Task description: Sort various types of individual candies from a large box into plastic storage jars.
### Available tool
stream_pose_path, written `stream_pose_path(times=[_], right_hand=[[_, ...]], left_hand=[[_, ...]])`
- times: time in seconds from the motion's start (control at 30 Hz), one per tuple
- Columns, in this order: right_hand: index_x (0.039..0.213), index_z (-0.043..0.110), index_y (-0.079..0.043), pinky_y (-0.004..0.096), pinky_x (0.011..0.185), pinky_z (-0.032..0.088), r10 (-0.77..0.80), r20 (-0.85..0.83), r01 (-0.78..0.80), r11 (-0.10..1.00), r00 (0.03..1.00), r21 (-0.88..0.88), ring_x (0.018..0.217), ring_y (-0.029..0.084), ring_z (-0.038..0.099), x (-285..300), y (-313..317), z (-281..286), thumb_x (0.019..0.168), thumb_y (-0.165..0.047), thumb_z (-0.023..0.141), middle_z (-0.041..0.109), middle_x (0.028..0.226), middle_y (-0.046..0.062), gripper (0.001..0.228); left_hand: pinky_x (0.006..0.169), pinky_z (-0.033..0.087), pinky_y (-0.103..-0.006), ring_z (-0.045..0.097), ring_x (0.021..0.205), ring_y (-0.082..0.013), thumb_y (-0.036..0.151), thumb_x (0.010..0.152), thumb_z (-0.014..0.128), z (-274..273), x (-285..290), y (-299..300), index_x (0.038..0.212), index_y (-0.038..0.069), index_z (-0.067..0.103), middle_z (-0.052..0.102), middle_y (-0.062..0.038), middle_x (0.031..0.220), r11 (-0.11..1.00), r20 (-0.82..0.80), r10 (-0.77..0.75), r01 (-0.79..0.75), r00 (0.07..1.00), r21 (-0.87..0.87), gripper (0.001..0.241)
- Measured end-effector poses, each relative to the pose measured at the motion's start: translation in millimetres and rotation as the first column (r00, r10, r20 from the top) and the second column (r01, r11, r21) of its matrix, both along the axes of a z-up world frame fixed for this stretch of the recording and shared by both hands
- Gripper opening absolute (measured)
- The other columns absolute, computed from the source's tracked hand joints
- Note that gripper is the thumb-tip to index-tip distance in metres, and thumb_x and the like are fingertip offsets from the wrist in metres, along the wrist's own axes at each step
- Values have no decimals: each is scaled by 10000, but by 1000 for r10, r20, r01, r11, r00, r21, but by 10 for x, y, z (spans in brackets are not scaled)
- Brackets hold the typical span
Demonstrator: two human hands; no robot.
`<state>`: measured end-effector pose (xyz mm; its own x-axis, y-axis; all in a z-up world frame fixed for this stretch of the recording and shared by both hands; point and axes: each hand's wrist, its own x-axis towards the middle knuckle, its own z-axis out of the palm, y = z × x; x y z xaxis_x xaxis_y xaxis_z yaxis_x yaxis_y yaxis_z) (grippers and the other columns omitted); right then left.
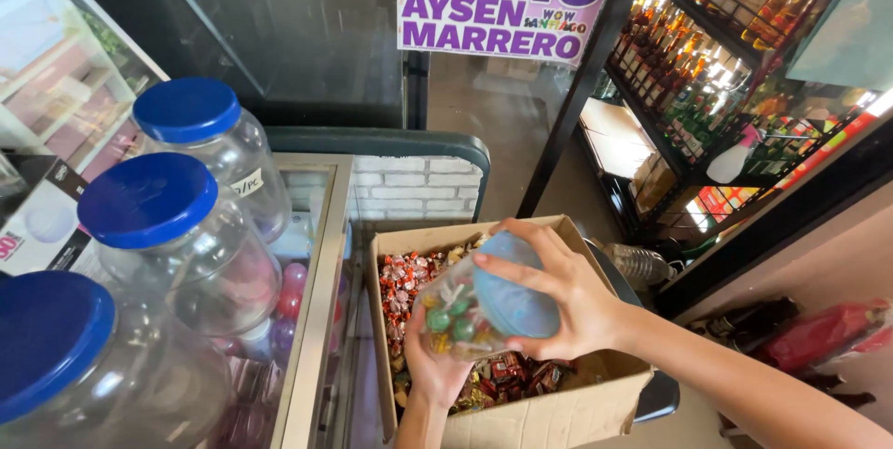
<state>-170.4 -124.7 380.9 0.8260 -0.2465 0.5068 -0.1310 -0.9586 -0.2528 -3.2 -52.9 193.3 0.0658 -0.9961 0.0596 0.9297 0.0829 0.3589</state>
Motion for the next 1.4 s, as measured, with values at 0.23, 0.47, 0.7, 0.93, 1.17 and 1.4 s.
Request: stream_pose_path(times=[0.23,0.47,0.7,0.93,1.17,1.4], right_hand=[[1457,599,-173,504,1072,505,62,35,-63,998,997,16,1279,439,593,324,3,45,676,-435,872,483,1492,254,868],[1622,272,-115,493,1196,430,-40,242,-68,905,969,421,1438,367,469,480,-227,-283,695,-445,914,370,1575,223,1176],[1570,202,-27,509,1137,426,-78,237,-173,478,968,861,1345,327,494,547,-319,-860,667,-439,940,472,1452,227,1237],[1521,296,-17,486,1165,432,-149,232,-107,575,961,811,1347,285,524,296,-889,-852,686,-375,931,523,1428,160,1109],[1525,243,-4,435,1145,453,-199,327,-87,723,924,685,1338,267,531,447,-1668,-571,711,-286,927,520,1414,134,1100],[1367,329,28,322,895,588,-254,358,-66,727,898,683,1151,201,626,1534,-2170,-1120,754,-281,934,589,1263,143,916]], left_hand=[[970,539,-570,626,1205,-289,525,956,447,-164,75,-10,1396,198,550,642,-67,1318,966,-131,250,-240,959,93,558],[952,522,-601,609,1168,-280,614,939,453,-32,34,-37,1430,216,545,630,-77,1283,930,-121,359,-343,926,135,638],[1057,432,-602,527,1312,-290,663,876,443,149,-51,-155,1468,286,474,551,-52,1418,903,-108,387,-352,916,247,702],[1174,384,-509,442,1453,-270,709,895,386,160,-21,-252,1579,299,291,435,-34,1589,951,284,225,-273,932,143,803],[1154,440,-478,609,1319,-349,449,956,449,-57,67,-15,1573,150,294,465,-180,1558,850,416,294,-434,861,299,703],[1130,453,-453,638,1291,-342,366,971,443,-490,118,161,1511,92,385,534,-173,1468,788,401,357,-503,844,355,607]])
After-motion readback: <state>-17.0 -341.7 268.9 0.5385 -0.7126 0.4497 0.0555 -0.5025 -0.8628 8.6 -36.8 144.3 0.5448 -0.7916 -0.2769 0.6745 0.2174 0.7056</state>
